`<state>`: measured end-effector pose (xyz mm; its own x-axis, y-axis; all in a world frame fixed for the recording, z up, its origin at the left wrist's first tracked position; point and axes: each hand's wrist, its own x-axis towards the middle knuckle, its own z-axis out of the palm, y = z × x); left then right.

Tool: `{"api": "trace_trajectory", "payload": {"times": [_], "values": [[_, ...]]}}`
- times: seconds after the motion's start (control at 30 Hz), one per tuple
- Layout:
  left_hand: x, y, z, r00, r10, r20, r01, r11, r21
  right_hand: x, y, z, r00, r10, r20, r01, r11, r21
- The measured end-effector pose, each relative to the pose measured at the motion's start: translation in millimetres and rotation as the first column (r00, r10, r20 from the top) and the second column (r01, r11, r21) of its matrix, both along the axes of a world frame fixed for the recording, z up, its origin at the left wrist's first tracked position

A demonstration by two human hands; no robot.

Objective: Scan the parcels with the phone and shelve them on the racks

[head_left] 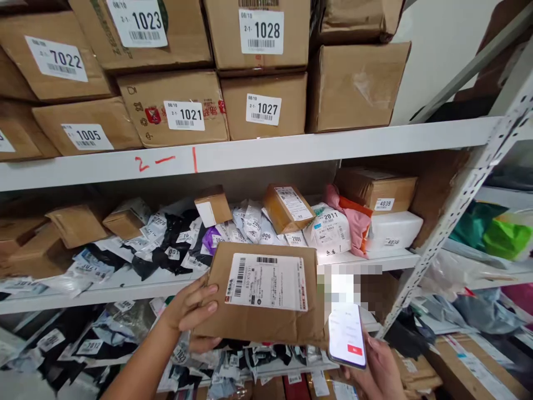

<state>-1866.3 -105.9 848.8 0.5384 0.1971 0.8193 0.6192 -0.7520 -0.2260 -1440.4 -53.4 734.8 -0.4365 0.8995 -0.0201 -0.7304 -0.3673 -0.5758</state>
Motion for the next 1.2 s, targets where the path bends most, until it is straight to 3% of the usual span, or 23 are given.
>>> {"api": "trace_trajectory", "payload": {"times": [0.07,0.13,0.2,0.27,0.3,0.33,0.37,0.43,0.5,0.53,0.6,0.63,0.67,0.7,0.73,0.77,0.83,0.87,0.93,1.0,1.1,1.2], "values": [[10.9,15.6,26.8,0.976,-0.169,-0.140,0.177,0.983,0.045,-2.7,2.5,-9.5,0.999,-0.004,0.037,0.003,1.000,0.011],[22.0,30.2,49.2,0.926,-0.277,-0.255,0.271,0.961,-0.062,-4.7,4.1,-16.3,0.998,-0.029,0.059,0.030,1.000,-0.010],[31.4,45.1,64.8,0.902,-0.315,-0.296,0.225,0.927,-0.301,-9.2,4.3,-17.3,0.994,-0.065,0.084,0.069,0.996,-0.050],[37.5,60.5,72.6,0.911,-0.280,-0.303,0.090,0.851,-0.517,-18.3,3.8,-13.3,0.986,-0.099,0.133,0.109,0.991,-0.075],[39.2,67.8,73.8,0.918,-0.257,-0.303,0.046,0.826,-0.561,-24.7,3.6,-10.8,0.980,-0.123,0.158,0.136,0.988,-0.076],[40.4,74.0,73.6,0.926,-0.228,-0.300,0.031,0.839,-0.543,-31.8,3.6,-8.6,0.973,-0.150,0.178,0.164,0.984,-0.071],[41.3,78.5,72.0,0.934,-0.194,-0.299,0.039,0.890,-0.455,-39.5,3.9,-7.4,0.965,-0.177,0.193,0.193,0.979,-0.066],[44.9,79.9,64.9,0.956,-0.068,-0.285,0.032,0.991,-0.127,-54.8,5.0,-8.3,0.954,-0.235,0.187,0.250,0.966,-0.059],[54.8,70.0,51.9,0.968,0.154,-0.198,-0.128,0.982,0.138,-67.3,6.2,-12.6,0.945,-0.280,0.167,0.291,0.956,-0.047],[63.5,61.5,42.6,0.955,0.267,-0.131,-0.239,0.951,0.196,-72.1,6.6,-15.1,0.941,-0.296,0.163,0.305,0.951,-0.037],[88.1,40.8,18.4,0.893,0.451,0.016,-0.448,0.882,0.148,-78.5,6.1,-19.0,0.928,-0.324,0.184,0.329,0.944,0.007],[103.4,30.4,3.9,0.856,0.511,0.079,-0.516,0.854,0.066,-80.4,5.1,-19.9,0.917,-0.339,0.209,0.339,0.940,0.034],[119.6,21.1,-11.6,0.817,0.558,0.144,-0.549,0.830,-0.101,-81.9,3.7,-20.1,0.907,-0.347,0.239,0.344,0.937,0.056],[136.1,13.4,-27.3,0.798,0.564,0.214,-0.488,0.812,-0.319,-83.1,1.8,-19.8,0.899,-0.346,0.267,0.338,0.938,0.077],[152.2,7.6,-42.4,0.765,0.529,0.368,-0.330,0.812,-0.481,-84.4,-0.3,-19.0,0.893,-0.343,0.291,0.330,0.939,0.096],[167.2,3.7,-55.7,0.682,0.492,0.540,-0.123,0.806,-0.579,-85.9,-2.6,-18.0,0.887,-0.344,0.309,0.325,0.939,0.111],[192.4,-0.1,-73.7,0.393,0.477,0.786,0.301,0.741,-0.600,-89.8,-6.9,-15.9,0.873,-0.359,0.330,0.331,0.933,0.138],[202.1,-0.9,-77.0,0.245,0.502,0.829,0.462,0.691,-0.555,-91.8,-8.6,-15.1,0.869,-0.362,0.338,0.330,0.932,0.150],[214.9,-2.5,-72.3,0.024,0.583,0.812,0.656,0.604,-0.453,-93.6,-10.7,-14.1,0.874,-0.331,0.357,0.290,0.943,0.163],[219.2,-5.9,-57.6,-0.142,0.641,0.755,0.736,0.578,-0.353,-88.2,-10.8,-13.0,0.892,-0.255,0.374,0.209,0.965,0.159],[213.6,-13.0,-36.6,-0.346,0.647,0.679,0.743,0.631,-0.223,-58.1,-8.2,-7.9,0.902,-0.147,0.405,0.111,0.988,0.110],[203.7,-17.7,-33.0,-0.401,0.644,0.651,0.702,0.673,-0.233,-5.7,-4.9,7.2,0.862,-0.042,0.505,0.038,0.999,0.017]]}}
